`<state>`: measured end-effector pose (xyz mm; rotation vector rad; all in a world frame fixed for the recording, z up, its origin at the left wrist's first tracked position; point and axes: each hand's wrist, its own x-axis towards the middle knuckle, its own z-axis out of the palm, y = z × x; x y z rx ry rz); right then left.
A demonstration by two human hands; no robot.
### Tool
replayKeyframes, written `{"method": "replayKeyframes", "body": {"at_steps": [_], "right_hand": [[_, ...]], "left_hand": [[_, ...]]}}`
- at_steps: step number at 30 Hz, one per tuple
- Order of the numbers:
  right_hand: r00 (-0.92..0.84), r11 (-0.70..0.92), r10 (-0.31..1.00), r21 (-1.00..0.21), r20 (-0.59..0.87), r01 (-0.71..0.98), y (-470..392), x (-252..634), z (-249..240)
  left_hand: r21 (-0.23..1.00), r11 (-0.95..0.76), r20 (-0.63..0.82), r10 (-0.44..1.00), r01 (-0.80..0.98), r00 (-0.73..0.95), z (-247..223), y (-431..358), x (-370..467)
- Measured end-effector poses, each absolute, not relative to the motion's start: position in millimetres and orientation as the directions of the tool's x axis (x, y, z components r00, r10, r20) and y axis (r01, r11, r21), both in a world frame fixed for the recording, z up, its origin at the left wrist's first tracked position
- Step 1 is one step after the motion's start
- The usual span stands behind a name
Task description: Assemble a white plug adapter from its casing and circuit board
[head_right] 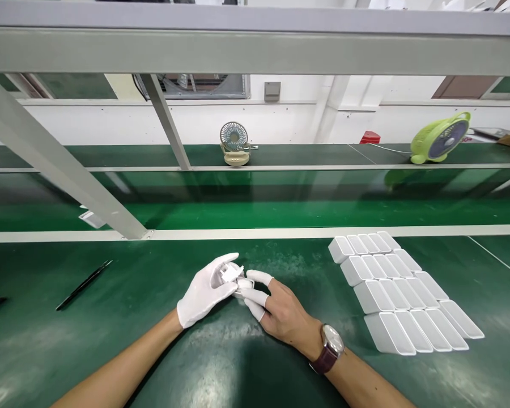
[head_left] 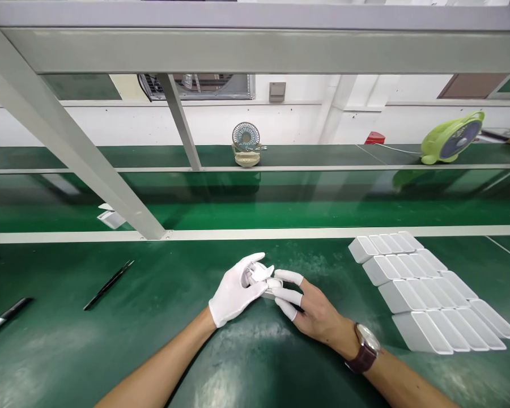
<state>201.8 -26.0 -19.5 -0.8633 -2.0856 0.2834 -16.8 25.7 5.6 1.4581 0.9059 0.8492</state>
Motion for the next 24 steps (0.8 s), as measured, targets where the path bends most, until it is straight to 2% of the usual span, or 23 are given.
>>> {"method": "replayKeyframes", "body": {"at_steps": [6,14,19,24], "right_hand": [[-0.397,0.695,0.719,-0.578,0.57,0.428,-27.1,200.6,-17.1],[-0.37,0.685,0.729,-0.622,0.577,0.38,-23.4,199.0,-16.2],[-0.371,0.722,0.691,-0.561,0.621,0.406,-21.3,197.5,-21.3],[-0.413,0.719,0.684,-0.455,0.602,0.526,-22.7,197.6,-21.8]], "left_hand": [[0.999,0.037,-0.038,0.854,0.014,0.518,7.6,32.8,-18.8],[0.989,0.127,-0.057,0.794,-0.073,0.606,6.5,39.3,-19.7],[0.976,0.187,-0.076,0.778,-0.113,0.624,6.7,41.4,-22.8],[0.983,0.161,-0.091,0.848,-0.091,0.522,6.5,40.1,-22.7]]}}
